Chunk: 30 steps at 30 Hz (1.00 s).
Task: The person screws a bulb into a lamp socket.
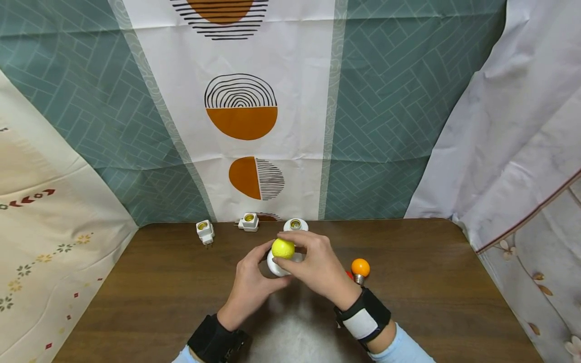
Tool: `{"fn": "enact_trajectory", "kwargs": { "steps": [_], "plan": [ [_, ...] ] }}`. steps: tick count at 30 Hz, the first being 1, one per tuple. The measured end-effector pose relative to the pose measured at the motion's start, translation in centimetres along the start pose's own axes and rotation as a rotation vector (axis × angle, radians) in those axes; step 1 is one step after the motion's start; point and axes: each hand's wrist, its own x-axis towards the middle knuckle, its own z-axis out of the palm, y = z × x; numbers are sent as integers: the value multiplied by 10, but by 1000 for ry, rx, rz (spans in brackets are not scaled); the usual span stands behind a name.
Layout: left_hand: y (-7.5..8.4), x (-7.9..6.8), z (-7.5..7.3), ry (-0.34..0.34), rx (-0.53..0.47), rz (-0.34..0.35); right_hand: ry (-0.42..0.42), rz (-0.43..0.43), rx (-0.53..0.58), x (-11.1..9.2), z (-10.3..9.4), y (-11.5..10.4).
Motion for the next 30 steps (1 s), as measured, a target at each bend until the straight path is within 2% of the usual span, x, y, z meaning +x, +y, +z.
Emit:
{"fn": "enact_trajectory", "kwargs": {
  "steps": [4, 11, 16, 21, 30],
  "plan": [
    [1, 1, 0, 3, -8, 10, 24, -7, 9, 0, 1, 7],
    [3, 0, -1, -8, -25, 18, 55, -18, -17, -1, 0, 7],
    [1, 0, -5, -55, -28, 28, 36, -8, -5, 0, -4, 5],
    [1, -1, -8, -104, -44, 10, 14, 5, -14, -1, -6, 5],
    [-1, -1, -9, -109, -71, -5, -8, -10, -34, 0, -8, 6]
  ]
}}
